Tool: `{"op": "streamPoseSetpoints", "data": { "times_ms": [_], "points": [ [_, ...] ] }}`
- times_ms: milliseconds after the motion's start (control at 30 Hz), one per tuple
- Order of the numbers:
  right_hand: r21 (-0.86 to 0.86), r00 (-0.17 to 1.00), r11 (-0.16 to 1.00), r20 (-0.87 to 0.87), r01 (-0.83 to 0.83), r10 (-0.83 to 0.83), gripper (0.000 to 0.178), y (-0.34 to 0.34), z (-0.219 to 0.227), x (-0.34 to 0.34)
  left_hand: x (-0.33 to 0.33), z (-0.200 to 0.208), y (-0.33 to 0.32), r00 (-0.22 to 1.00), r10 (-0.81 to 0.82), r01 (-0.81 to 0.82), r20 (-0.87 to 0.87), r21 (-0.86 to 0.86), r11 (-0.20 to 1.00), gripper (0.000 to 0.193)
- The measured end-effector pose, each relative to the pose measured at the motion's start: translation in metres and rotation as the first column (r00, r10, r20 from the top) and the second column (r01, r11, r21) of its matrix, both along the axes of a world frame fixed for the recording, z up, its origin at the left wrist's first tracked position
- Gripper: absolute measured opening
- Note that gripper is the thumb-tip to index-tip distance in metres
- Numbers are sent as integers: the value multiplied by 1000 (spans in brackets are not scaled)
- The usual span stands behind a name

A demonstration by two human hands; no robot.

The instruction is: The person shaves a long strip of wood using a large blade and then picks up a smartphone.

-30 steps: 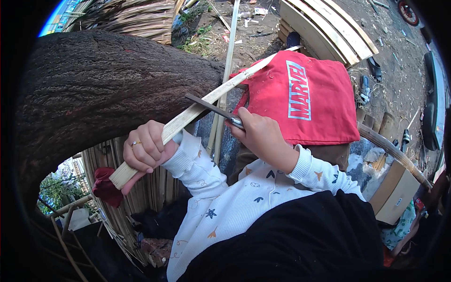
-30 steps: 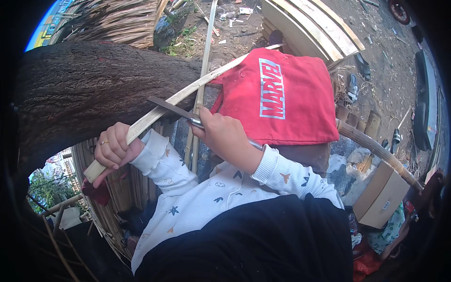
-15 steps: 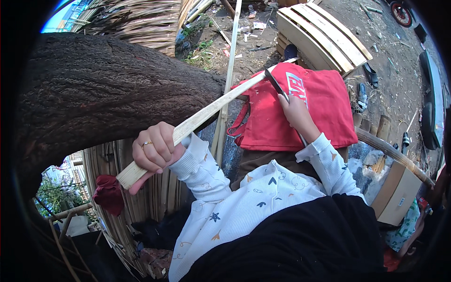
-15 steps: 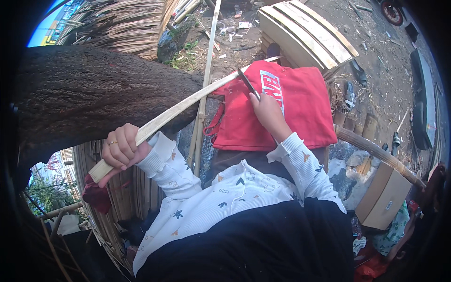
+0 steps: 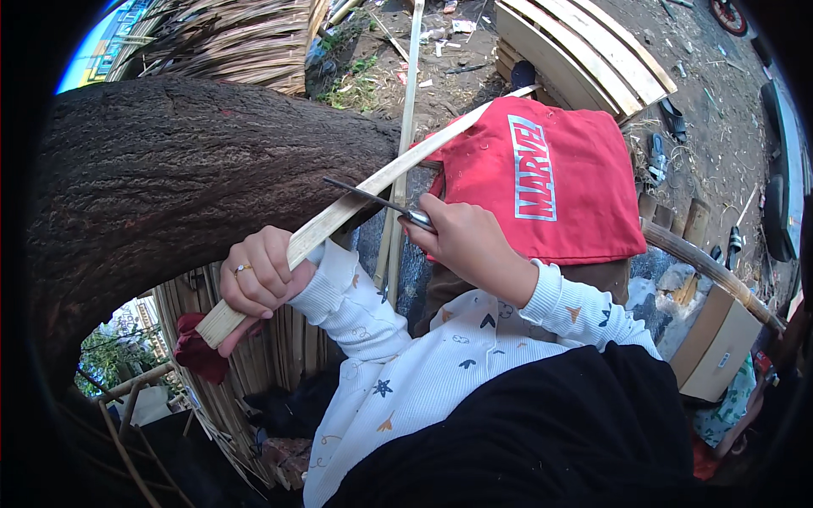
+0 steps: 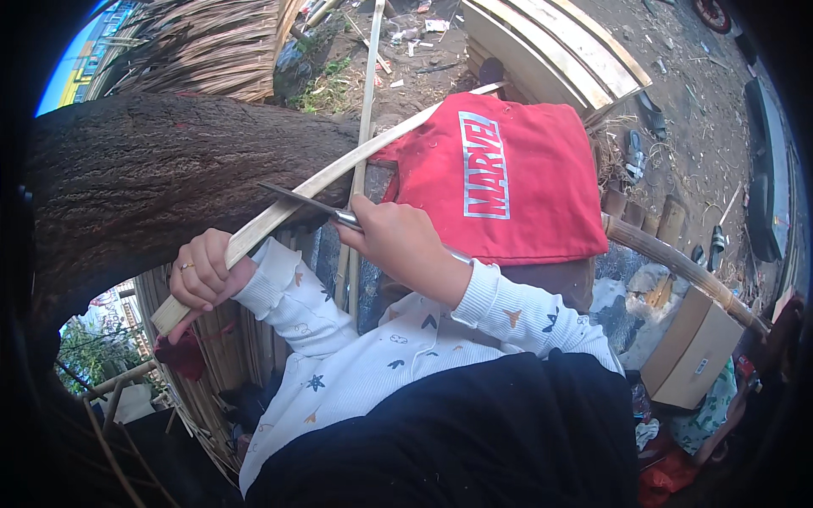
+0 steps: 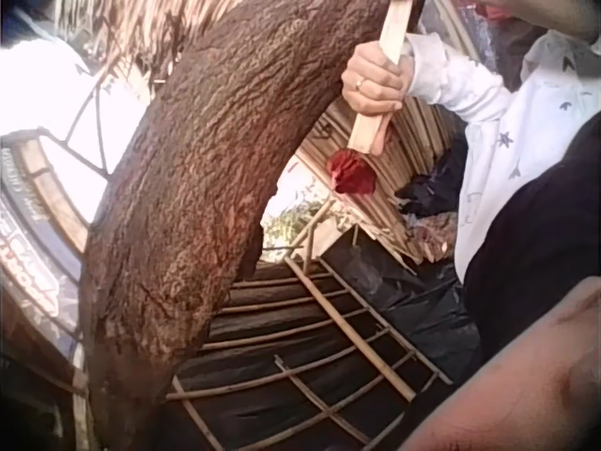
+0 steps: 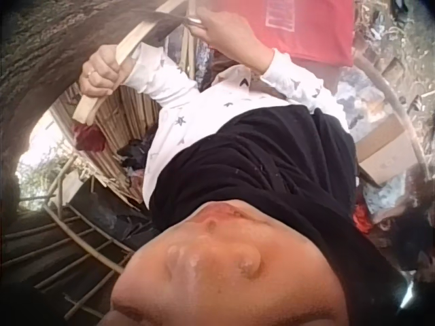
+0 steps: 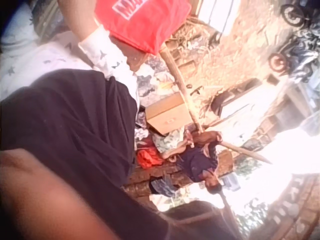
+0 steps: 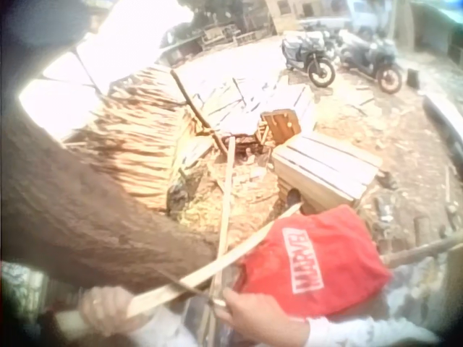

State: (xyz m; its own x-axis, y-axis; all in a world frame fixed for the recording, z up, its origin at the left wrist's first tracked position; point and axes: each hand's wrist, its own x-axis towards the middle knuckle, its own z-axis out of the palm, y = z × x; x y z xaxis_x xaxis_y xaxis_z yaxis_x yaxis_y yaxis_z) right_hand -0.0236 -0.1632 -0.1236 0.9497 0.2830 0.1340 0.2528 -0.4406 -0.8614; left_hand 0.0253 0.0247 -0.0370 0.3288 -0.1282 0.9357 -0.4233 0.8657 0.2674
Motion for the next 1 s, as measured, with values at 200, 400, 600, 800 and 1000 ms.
{"op": "streamPoseSetpoints", "data": {
  "times_ms": [200, 400, 600, 800, 1000],
  "points": [
    [-158, 963, 966, 211, 206, -170, 27, 15, -7, -13, -5, 1, 0, 1000, 22, -22, -16, -16, 1000, 52],
    [-202, 968, 949, 119, 241, -221, 29, 8, -16, 19, -4, 4, -9, 1000, -17, 17, -7, -23, 1000, 57],
    [-245, 967, 937, 104, 250, -231, 29, 12, -20, 19, -9, 0, -5, 1000, 0, -1, -22, -31, 1000, 61],
    [-157, 971, 959, 83, 236, -225, 29, 13, -9, 21, -11, -6, 4, 984, 118, -124, -136, -41, 991, 67],
    [-101, 988, 994, 150, -28, 43, 26, 10, 41, -18, -16, 0, -2, 934, 262, -290, -244, -89, 953, 66]
  ]
}}
